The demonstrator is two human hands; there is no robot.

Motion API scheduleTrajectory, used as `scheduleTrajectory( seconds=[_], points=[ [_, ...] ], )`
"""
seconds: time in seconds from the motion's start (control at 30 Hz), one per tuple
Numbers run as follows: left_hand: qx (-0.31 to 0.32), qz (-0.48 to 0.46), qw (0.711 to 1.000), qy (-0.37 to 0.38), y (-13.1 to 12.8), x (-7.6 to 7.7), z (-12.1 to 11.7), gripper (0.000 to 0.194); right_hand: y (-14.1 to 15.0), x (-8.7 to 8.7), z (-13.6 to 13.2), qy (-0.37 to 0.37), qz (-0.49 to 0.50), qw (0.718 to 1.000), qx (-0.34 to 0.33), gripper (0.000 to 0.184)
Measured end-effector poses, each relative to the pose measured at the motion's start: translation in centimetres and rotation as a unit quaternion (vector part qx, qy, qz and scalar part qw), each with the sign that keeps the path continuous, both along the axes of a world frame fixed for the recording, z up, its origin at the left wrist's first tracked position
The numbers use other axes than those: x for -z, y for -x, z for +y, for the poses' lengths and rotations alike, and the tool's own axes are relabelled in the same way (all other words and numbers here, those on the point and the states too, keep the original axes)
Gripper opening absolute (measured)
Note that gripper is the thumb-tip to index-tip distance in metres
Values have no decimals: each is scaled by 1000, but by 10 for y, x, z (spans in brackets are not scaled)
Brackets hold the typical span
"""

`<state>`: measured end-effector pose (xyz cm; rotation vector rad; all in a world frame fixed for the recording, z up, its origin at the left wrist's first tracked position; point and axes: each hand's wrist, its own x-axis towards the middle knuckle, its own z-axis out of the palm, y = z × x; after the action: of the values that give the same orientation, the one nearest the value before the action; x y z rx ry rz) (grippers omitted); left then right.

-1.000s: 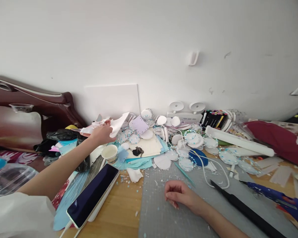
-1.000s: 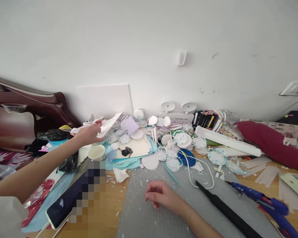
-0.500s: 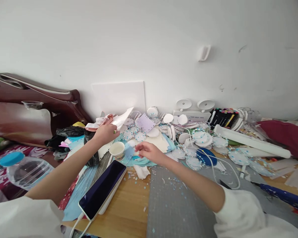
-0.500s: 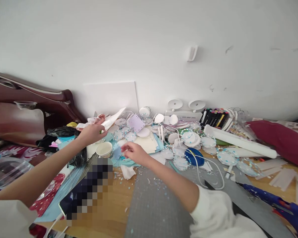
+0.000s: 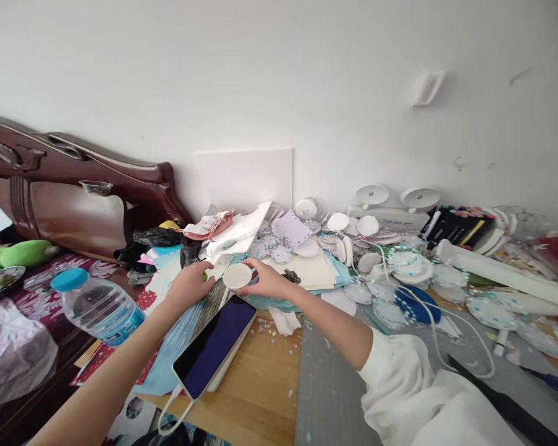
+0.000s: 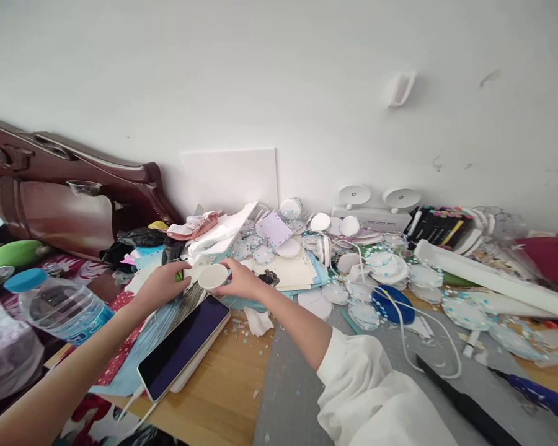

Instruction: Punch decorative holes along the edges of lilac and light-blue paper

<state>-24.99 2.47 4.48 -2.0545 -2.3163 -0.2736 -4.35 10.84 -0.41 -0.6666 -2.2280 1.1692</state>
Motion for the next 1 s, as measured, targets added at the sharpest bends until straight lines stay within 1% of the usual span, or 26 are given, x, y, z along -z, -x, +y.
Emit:
scheduleTrajectory(
  seconds=[0.03,0.17,0.2,0.27,0.33,0.47,0.57,0.7,0.77,0.9,1.0],
  points=[
    [-5,14,1000,10,3,4,2,34,-1,1,4,-4,-6,1000,-11,61],
    [-25,62,996,60,7,17,17,34,6,3,28,-27,-46,998,-36,33],
    [-30,71,994,76,7,20,21,34,11,3,36,-36,-57,997,-40,30],
    [-41,86,990,107,7,26,29,34,22,-1,51,-59,-76,994,-46,29],
    [-49,96,985,135,7,31,34,31,35,-6,65,-91,-88,991,-37,30],
    [-51,106,977,175,10,37,38,31,52,-15,81,-172,-122,977,-8,31],
    [-45,112,974,190,14,37,39,31,54,-15,81,-247,-165,955,0,30],
    [-24,117,974,194,19,35,38,30,54,-12,74,-355,-203,912,22,30],
    [-14,118,974,194,20,35,36,30,55,-14,72,-401,-208,892,29,30],
    [-5,116,975,191,19,37,30,29,49,-25,71,-478,-195,856,30,31],
    [-7,114,975,189,18,40,29,29,30,-37,72,-520,-171,836,48,18]
  ],
)
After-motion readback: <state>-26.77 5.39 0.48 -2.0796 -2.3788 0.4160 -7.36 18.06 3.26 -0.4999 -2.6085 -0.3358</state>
